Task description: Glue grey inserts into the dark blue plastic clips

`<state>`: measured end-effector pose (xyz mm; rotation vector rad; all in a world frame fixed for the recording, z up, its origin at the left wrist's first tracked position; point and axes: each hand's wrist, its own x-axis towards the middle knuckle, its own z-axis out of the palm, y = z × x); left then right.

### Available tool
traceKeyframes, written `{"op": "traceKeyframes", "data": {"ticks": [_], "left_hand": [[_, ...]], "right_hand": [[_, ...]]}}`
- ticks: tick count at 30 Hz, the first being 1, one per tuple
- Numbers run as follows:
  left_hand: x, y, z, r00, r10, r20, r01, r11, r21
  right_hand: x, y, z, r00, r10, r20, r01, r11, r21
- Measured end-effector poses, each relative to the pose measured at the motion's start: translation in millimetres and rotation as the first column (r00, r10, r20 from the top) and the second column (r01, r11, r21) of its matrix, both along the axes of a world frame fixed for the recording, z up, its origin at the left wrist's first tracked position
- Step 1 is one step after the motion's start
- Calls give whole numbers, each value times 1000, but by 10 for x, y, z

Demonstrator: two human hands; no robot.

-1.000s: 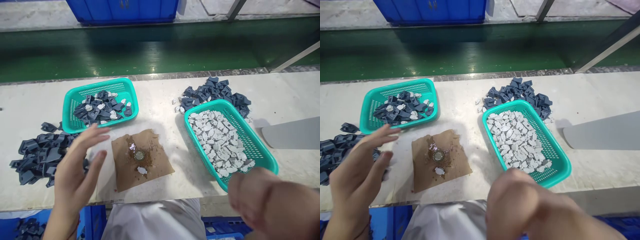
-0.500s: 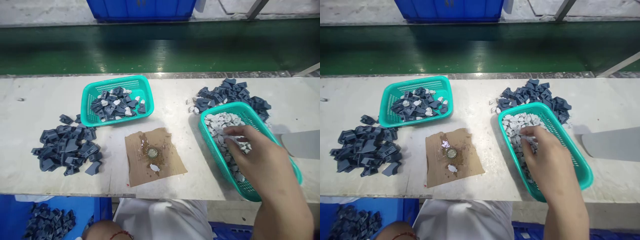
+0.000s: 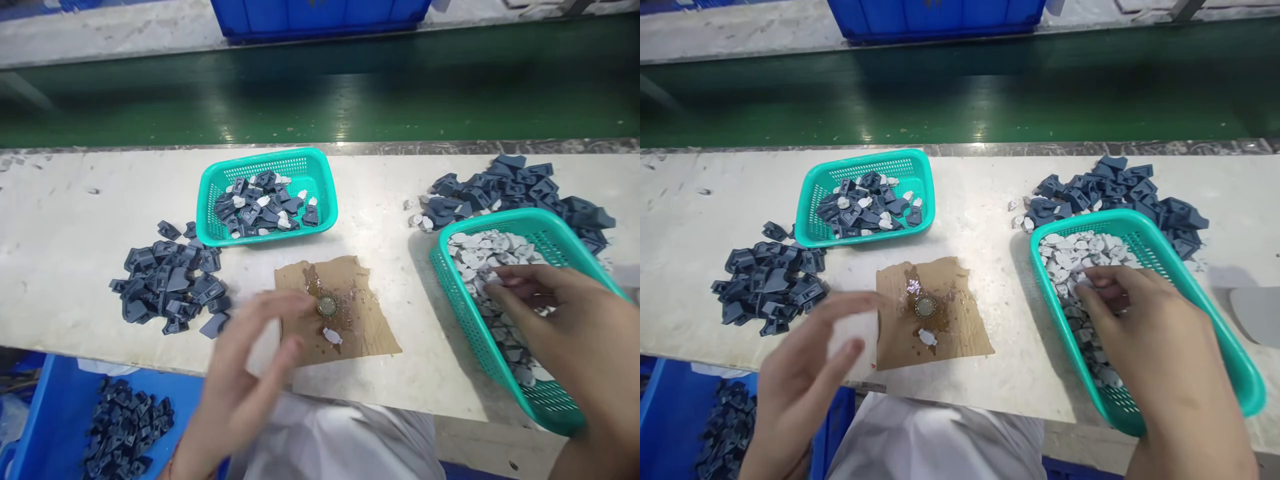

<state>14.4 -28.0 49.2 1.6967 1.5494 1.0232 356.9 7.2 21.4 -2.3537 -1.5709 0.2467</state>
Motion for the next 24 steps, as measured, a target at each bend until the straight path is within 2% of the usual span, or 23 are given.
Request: {"op": "traceKeyframes", "data": {"ticks": [1, 3, 5, 7, 10, 14, 17, 20, 24], "left_hand": [[-136, 86, -78, 986, 33, -164, -25, 998, 54], [-430, 180, -242, 906, 102, -411, -39, 986, 160], [-686, 206, -367, 818, 124, -562, 2, 976, 219], [-850, 201, -428, 740, 136, -658, 40, 968, 246], [-942, 178, -428, 700, 123, -704, 108, 956, 274], [-983, 149, -414, 727, 54, -684, 159, 957, 244], [-1046, 140, -442, 722, 59, -689, 193, 939, 283], [-1106, 144, -469, 702, 101, -705, 249, 893, 375], [-1082, 126, -456, 728, 114, -676, 263, 864, 429]], "right_hand": [[-5, -15, 11, 999, -30, -34, 30, 1000, 2], [-36, -65, 50, 987, -84, -134, 91, 995, 42], [-94, -136, 103, 942, -106, -319, 157, 978, 137], [-173, -209, 160, 837, -58, -544, 204, 956, 211], [-310, -265, 243, 613, 58, -788, 172, 963, 205], [-508, -221, 310, 308, 151, -939, 59, 982, 177], [-643, -166, 308, 103, 107, -989, -21, 994, 106], [-750, -130, 286, -89, 40, -995, -66, 997, 46], [-850, -115, 250, -274, -50, -960, -68, 997, -33]]}}
